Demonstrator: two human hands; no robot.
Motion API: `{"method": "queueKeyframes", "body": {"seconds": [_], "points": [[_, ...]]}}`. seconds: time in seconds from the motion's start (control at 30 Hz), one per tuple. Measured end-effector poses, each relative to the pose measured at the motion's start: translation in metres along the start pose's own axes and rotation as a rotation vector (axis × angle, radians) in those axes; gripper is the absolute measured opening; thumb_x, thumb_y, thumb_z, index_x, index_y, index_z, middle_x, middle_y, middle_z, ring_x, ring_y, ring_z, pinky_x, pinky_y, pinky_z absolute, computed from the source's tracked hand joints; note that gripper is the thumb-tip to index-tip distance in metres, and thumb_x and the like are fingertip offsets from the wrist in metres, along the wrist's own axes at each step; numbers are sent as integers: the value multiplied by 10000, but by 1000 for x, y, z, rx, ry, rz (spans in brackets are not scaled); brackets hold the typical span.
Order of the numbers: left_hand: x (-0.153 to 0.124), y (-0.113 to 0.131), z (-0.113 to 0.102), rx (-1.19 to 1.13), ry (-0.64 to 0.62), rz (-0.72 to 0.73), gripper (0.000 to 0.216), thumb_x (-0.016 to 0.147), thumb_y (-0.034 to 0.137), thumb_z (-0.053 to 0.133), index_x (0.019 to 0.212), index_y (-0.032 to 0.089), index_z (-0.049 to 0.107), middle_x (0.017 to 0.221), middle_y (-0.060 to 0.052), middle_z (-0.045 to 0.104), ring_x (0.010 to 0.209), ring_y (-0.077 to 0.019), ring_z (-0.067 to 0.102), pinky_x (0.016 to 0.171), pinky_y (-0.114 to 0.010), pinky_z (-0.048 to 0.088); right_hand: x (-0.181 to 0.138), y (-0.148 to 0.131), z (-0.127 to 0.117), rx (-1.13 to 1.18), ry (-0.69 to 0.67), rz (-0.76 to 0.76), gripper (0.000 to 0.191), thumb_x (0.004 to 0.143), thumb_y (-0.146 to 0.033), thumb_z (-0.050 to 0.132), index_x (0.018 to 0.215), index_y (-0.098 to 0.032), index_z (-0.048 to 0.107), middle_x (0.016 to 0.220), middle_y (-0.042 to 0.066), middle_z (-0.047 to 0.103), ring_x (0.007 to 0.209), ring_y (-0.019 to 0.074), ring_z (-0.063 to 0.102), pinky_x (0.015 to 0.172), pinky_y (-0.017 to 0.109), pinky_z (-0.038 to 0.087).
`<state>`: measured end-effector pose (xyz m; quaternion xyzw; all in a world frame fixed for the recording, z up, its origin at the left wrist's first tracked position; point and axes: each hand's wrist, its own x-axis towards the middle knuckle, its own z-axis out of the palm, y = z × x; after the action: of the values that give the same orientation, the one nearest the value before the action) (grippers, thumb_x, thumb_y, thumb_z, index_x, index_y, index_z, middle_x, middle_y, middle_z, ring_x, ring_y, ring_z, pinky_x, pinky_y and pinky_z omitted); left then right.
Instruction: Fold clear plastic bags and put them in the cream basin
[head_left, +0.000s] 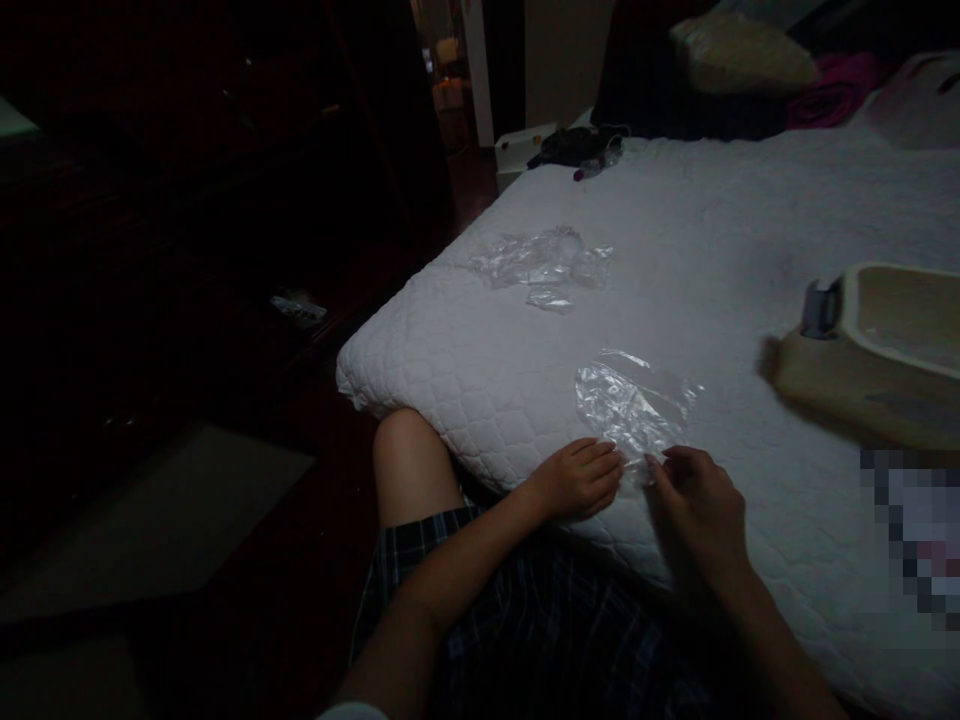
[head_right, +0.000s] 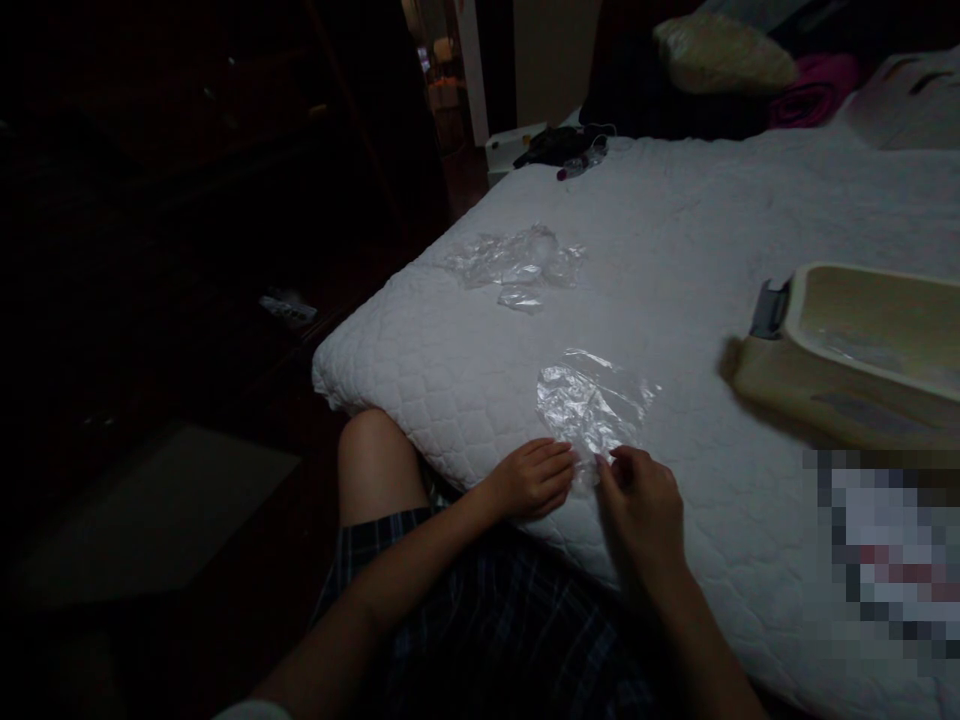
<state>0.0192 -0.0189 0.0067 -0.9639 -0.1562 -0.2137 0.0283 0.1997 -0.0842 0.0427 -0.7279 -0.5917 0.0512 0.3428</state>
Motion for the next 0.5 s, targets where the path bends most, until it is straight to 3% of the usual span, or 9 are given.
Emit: {"method": "queueKeyframes", "body": {"seconds": [0.1,0.2,0.37,0.5], "points": [[0,0,1,1,4,1,264,924,263,486,1085,124,644,1191,-124,658,1188,-224,571,1022,-398,478,0,0,1,-24,29,-21,282,844,-486,535,827,-207,574,678,46,591,644,203,527,608,334,395],[0,0,0,9,18,2,274,933,264,467,1081,117,644,1190,-116,659,1179,-224,575,1019,-389,480,0,4,1,-36,42,-144,192,865,-374,516,787,-208,573,729,60,597,687,206,535,652,344,411],[1,0,-3,19,32,-1,283,937,264,456,1089,111,639,1199,-110,657,1169,-223,579,1010,-388,485,2,9,4,-83,49,-342,146,869,-238,498,926,-192,625,841,79,617,779,221,564,726,366,439],[0,0,-2,29,41,-1,288,943,267,440,1083,122,645,1199,-98,659,1164,-222,583,1010,-388,485,2,7,6,-112,64,-328,126,874,-245,502,948,-190,588,872,84,620,808,228,568,746,375,434]]}}
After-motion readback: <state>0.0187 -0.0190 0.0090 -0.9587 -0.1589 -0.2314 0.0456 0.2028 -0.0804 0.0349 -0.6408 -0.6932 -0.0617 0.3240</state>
